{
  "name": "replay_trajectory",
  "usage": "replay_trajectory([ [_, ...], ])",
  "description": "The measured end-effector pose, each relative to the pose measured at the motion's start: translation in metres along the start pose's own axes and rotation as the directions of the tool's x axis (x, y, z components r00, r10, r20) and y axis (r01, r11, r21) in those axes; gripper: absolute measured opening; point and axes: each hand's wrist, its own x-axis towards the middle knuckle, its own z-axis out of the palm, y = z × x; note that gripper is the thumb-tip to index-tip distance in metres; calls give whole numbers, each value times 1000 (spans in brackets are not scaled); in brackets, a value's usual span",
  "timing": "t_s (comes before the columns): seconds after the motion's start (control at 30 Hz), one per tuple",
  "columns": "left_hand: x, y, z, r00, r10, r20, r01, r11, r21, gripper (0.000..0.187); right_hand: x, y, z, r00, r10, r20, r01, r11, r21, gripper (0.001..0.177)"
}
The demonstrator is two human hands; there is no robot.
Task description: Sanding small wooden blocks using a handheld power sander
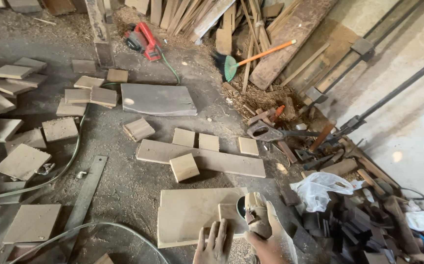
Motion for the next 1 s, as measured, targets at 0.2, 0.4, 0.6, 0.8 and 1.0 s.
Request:
replay_trajectory([
  [0.2, -9, 6, 19, 1000, 0, -30, 2, 998, 61, 50, 7, -1, 12, 996, -92, 6, 92, 995, 32, 104],
  [0.4, -18, 6, 31, 997, 29, -66, -21, 993, 120, 53, -6, -43, 22, 992, 58, 114, -25, 962, -271, 109],
  [0.6, -33, 8, 58, 999, 50, 13, -51, 995, 81, 64, 12, -33, 22, 983, -119, 142, 145, 971, -188, 103],
  [0.8, -22, 13, 43, 998, -8, -65, 20, 984, 178, 53, 13, -21, 17, 997, -33, 68, 43, 988, -148, 104],
  [1.0, -26, 8, 38, 993, 45, -111, -13, 963, 269, 54, -4, -49, 23, 998, 3, 66, 5, 993, -120, 100],
])
